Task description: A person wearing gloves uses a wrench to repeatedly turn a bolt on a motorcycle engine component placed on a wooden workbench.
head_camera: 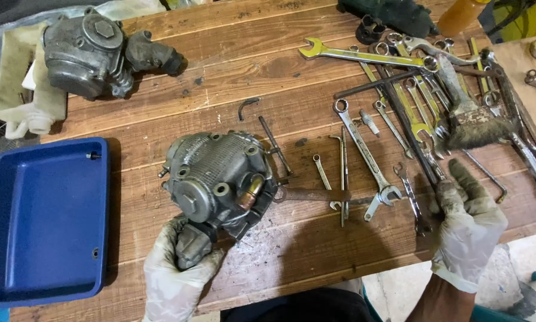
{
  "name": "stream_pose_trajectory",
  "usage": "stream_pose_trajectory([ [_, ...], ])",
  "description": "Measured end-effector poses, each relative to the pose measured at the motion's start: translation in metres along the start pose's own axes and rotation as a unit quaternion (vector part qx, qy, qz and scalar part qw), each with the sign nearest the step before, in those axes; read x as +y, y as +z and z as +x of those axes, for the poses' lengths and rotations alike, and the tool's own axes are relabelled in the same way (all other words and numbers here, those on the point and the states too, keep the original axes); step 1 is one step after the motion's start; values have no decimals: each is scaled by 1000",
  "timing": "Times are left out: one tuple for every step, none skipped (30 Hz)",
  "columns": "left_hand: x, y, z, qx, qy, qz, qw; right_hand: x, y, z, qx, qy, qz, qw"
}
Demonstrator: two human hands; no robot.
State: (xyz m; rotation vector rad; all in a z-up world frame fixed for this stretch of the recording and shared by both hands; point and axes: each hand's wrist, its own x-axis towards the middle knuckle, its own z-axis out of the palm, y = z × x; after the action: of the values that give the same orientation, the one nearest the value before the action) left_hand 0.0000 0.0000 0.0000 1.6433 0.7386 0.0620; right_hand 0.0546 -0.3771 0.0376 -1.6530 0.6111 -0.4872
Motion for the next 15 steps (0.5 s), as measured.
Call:
stream_pose_trajectory([
  [-2, 1, -1, -3, -4, -4, 1000, -2, -1, -3, -15, -7, -43, 999],
  [-3, 2, -3, -6, -8, -8, 1000, -4, -2, -6, -30, -14, -85, 996],
  [6, 6, -7, -8, -7, -5, 1000, -6, -4, -7, -28, -12, -84, 996],
  [15, 10, -10, -5, -15, 1, 1000, -7, -6, -8, -96, 47, -93, 990],
  [23, 15, -14, 0, -23, 4, 1000, -10, -8, -7, -165, 104, -102, 975],
  [25, 17, -16, 1, -22, 4, 1000, -10, -3, -12, -166, 104, -101, 975],
  [26, 17, -19, 7, -26, 24, 999, -11, 2, -17, -182, 87, -114, 973],
  [27, 18, -22, 13, -30, 44, 998, -12, 8, -22, -199, 69, -126, 969],
  [26, 20, -25, 17, -32, 45, 998, -13, 14, -27, -203, 71, -126, 968],
  [24, 22, -27, 20, -18, 32, 999, -15, 21, -31, -216, 94, -86, 968],
  [24, 25, -28, 20, -2, 19, 1000, -17, 27, -36, -225, 116, -44, 966],
  [22, 26, -29, 21, -1, 21, 1000, -20, 28, -36, -226, 117, -42, 966],
  [20, 28, -30, 25, 12, 13, 1000, -24, 29, -37, -213, 120, -87, 966],
  [19, 30, -32, 29, 25, 5, 999, -27, 29, -37, -199, 124, -132, 963],
  [16, 30, -31, 26, 26, 6, 999, -25, 28, -35, -197, 124, -131, 964],
])
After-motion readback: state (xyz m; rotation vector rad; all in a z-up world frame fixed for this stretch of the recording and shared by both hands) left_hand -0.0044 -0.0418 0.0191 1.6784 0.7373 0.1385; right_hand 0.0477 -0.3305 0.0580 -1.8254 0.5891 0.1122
